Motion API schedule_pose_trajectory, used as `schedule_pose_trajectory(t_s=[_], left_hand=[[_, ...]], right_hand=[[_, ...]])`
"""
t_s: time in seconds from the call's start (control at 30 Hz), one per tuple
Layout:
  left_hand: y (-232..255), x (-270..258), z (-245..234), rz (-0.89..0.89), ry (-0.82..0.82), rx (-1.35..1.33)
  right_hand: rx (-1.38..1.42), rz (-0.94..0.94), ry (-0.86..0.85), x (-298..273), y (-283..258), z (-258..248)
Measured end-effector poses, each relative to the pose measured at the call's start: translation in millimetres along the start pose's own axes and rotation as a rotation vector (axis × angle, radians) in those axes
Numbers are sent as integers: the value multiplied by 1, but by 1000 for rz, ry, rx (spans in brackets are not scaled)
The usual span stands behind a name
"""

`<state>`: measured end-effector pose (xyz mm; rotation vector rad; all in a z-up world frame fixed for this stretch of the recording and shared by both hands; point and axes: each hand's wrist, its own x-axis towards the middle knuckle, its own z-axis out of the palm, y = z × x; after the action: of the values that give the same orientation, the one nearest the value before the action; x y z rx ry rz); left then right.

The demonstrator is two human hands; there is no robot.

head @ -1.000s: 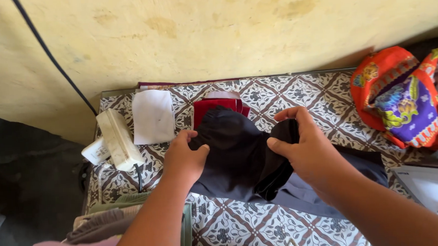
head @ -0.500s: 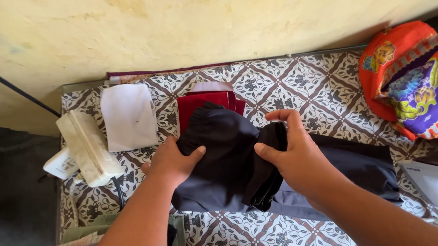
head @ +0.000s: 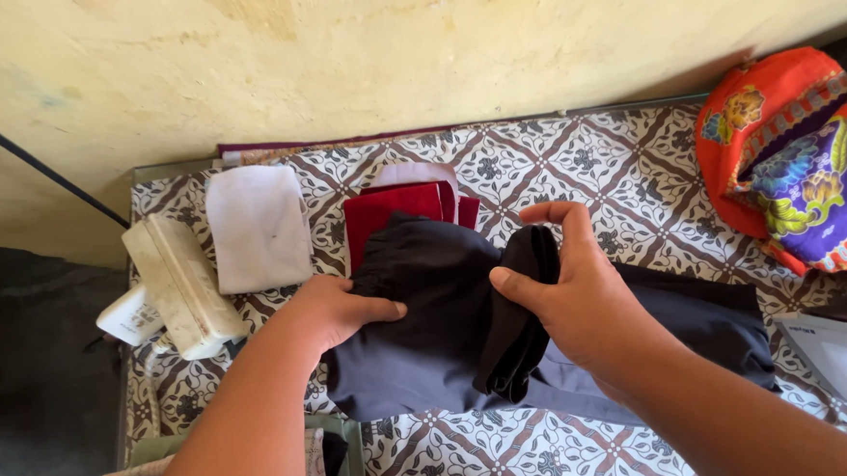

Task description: Ironing and folding black trousers on a bed.

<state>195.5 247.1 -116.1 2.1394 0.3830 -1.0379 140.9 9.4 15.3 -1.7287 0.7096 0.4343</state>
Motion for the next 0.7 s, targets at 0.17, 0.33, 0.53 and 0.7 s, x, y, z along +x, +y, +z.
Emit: schedule_pose_trajectory(t_s=[0.17, 0.33, 0.53, 0.7], left_hand=[[23, -37, -4, 96, -81, -304], [47, -70, -2, 282, -32, -123], [83, -117, 8, -61, -115, -447], [99, -137, 18, -16, -226, -626]], right_hand=[[92, -99, -53, -7, 6, -2], [115, -103, -71, -23, -3, -5], [120, -182, -54, -38, -7, -14], [183, -223, -49, -52, -13, -27]])
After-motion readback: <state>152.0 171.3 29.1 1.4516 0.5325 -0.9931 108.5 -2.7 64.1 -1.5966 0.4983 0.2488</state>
